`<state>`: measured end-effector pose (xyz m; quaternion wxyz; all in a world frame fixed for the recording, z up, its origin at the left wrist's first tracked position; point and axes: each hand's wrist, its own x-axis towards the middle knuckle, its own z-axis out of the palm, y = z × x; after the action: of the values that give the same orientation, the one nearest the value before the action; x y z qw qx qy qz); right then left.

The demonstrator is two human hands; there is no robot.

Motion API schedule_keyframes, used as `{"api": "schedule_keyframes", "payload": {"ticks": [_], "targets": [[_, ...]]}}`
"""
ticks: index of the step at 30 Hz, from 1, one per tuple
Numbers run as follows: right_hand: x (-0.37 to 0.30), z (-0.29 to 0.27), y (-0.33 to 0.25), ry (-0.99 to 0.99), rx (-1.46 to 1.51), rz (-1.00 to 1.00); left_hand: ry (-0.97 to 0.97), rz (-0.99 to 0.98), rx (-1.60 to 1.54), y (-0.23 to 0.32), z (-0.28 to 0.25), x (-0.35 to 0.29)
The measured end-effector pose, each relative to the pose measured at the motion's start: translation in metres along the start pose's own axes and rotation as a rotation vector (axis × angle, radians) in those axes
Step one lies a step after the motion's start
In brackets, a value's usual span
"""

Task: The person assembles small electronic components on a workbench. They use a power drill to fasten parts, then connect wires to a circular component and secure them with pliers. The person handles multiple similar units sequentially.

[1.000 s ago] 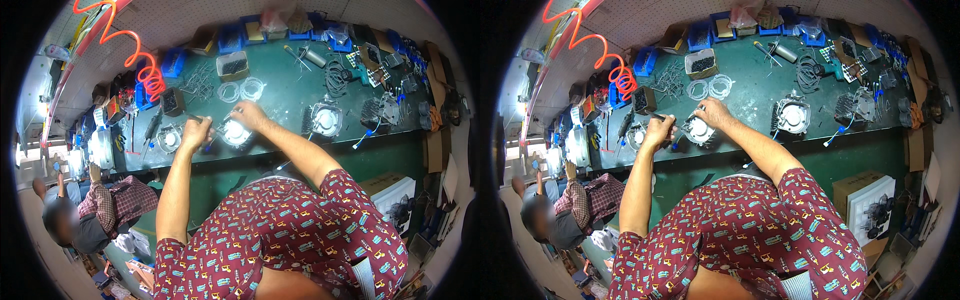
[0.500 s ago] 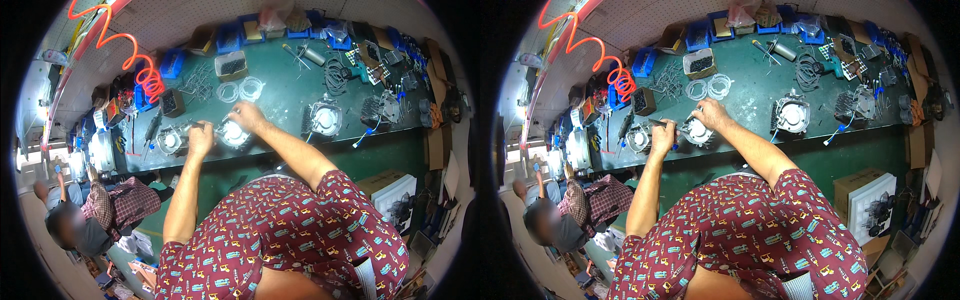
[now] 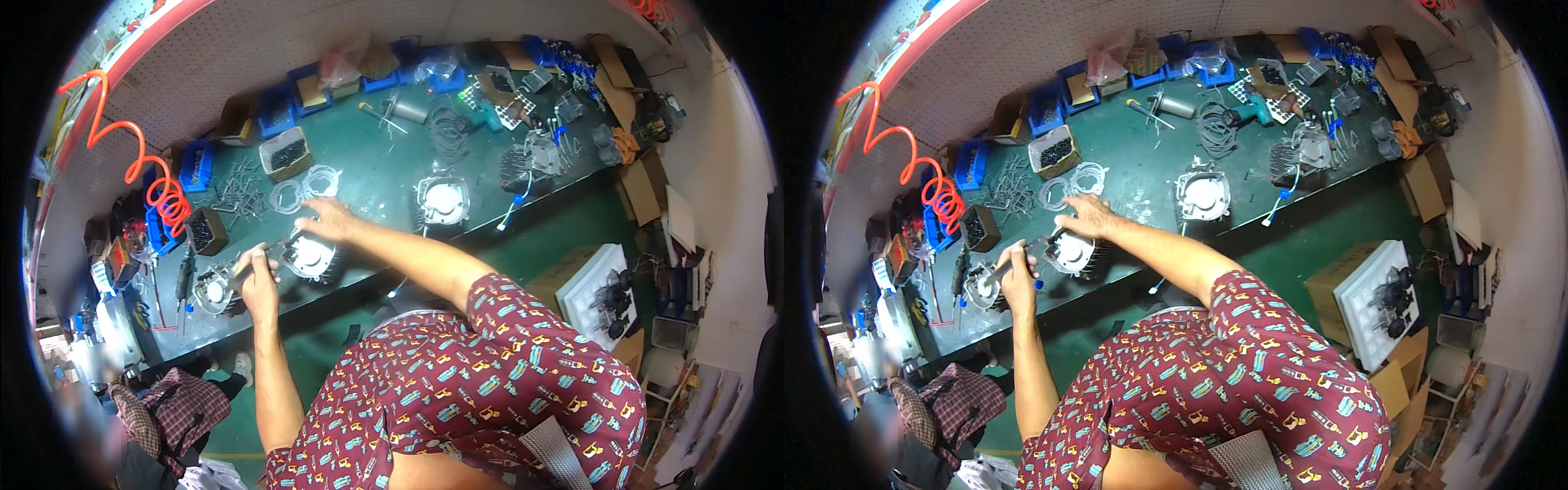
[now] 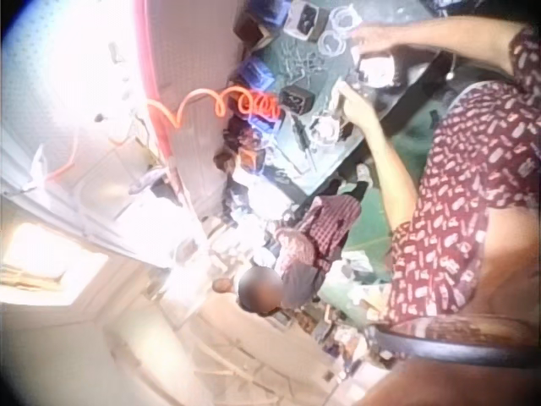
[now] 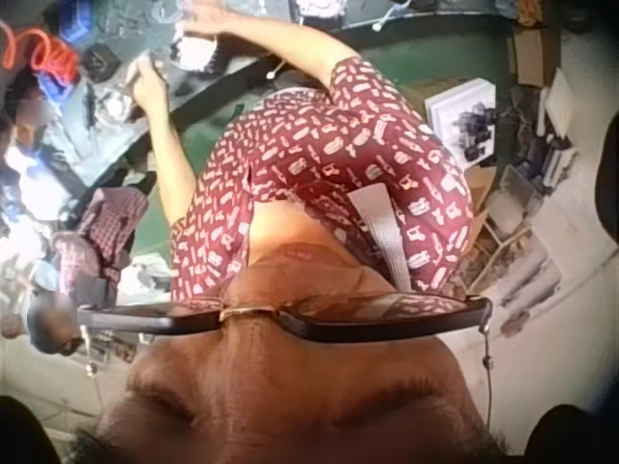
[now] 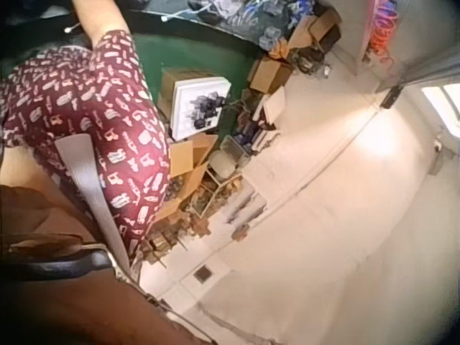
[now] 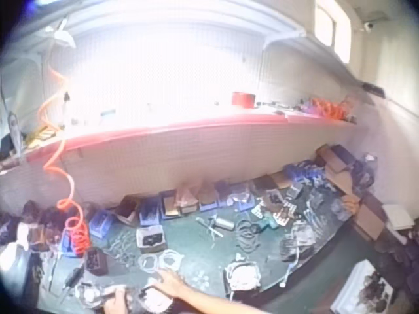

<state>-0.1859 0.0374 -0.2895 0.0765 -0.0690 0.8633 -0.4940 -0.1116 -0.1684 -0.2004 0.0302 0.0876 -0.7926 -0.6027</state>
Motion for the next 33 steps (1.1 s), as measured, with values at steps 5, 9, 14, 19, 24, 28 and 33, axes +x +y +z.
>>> {"api": "schedule_keyframes", "payload": {"ticks": [5,9,14,19,24,28,33], "targets": [[-0.016,-0.103,0.034,0.246,-0.159,-0.198,0.097,0.01,-0.126,0.001,0.012,-0.049],[-0.042,-0.205,0.068,0.196,-0.384,-0.25,0.089,-0.004,-0.153,0.007,0.028,-0.084],[-0.061,-0.26,0.117,-0.278,-0.361,-0.229,0.027,-0.08,-0.19,0.034,0.087,-0.115],[-0.062,-0.267,0.129,-0.231,-0.184,-0.223,-0.069,-0.098,-0.208,0.062,0.191,-0.135],[-0.078,-0.25,0.152,-0.065,-0.242,-0.226,0.101,-0.178,-0.049,0.077,0.272,-0.15],[-0.088,-0.248,0.156,0.028,-0.179,-0.228,0.186,-0.038,0.14,0.051,0.294,-0.146],[-0.085,-0.251,0.157,-0.04,-0.182,-0.178,0.154,0.05,0.322,0.034,0.302,-0.124]]}}
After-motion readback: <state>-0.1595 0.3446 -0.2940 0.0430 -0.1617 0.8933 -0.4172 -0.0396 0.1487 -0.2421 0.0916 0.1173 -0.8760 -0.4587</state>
